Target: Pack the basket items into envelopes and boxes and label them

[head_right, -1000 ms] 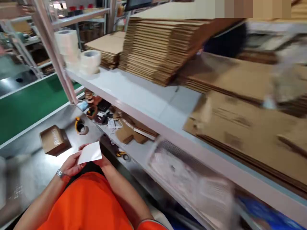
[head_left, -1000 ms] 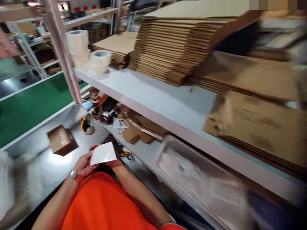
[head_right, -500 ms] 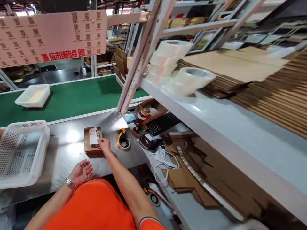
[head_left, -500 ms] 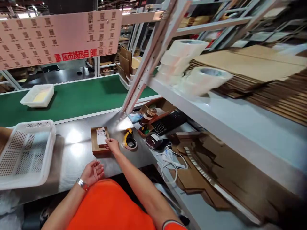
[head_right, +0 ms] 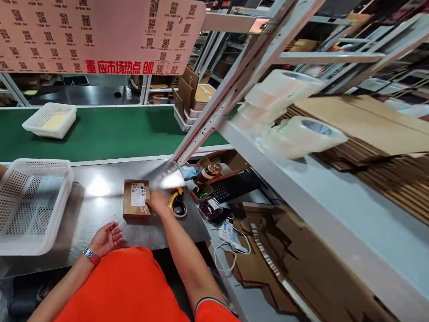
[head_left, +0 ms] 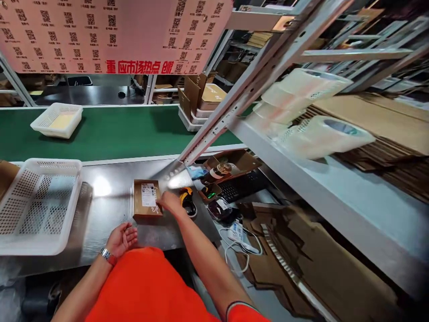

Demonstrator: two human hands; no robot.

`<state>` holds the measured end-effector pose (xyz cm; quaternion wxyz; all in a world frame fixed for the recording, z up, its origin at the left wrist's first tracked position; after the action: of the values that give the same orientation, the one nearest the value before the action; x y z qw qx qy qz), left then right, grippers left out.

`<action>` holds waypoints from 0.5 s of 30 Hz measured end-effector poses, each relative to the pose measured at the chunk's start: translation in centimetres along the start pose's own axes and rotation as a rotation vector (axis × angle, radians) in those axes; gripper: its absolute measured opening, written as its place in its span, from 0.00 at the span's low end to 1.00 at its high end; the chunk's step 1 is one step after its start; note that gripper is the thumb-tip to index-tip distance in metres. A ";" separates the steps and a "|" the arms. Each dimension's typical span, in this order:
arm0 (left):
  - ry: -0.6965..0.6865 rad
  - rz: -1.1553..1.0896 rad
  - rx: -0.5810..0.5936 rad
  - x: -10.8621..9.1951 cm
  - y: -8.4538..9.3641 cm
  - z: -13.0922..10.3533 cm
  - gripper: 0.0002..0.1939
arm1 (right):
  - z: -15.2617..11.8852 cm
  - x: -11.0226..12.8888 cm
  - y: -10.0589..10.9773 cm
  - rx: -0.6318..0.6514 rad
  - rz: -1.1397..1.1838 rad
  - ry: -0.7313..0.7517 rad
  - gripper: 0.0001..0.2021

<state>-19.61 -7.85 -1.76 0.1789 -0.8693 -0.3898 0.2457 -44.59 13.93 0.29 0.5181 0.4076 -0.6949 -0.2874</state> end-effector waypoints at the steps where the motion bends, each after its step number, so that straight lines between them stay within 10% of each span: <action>1: -0.067 0.063 -0.010 -0.4 0.2 0.0 0.05 | 0.0 -0.2 0.1 0.007 0.008 0.011 0.13; 4: -0.440 0.449 -0.051 -3.1 -0.5 -0.2 0.09 | 0.1 -0.1 -0.3 0.028 0.068 0.049 0.11; 8: -0.869 1.212 -0.060 -4.6 -6.1 0.4 0.28 | 1.2 1.6 -0.4 -0.017 0.116 0.144 0.15; 15: -0.773 1.931 -0.133 -1.2 -10.4 7.0 0.57 | 3.4 5.5 -0.9 0.026 -0.044 0.339 0.18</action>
<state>-30.41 -1.33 -1.93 -0.2792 -0.6814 0.4281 0.5239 -48.34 8.66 1.23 0.6160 0.4721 -0.5921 -0.2170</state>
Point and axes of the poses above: each hand's wrist, its own z-axis towards the middle knuckle, its own y-axis out of the back of the hand, x = y × z, the point moved 8 cm from there along z, towards the middle knuckle, and after that the axes turned 2 degrees about -x, right-handed, at the moved point
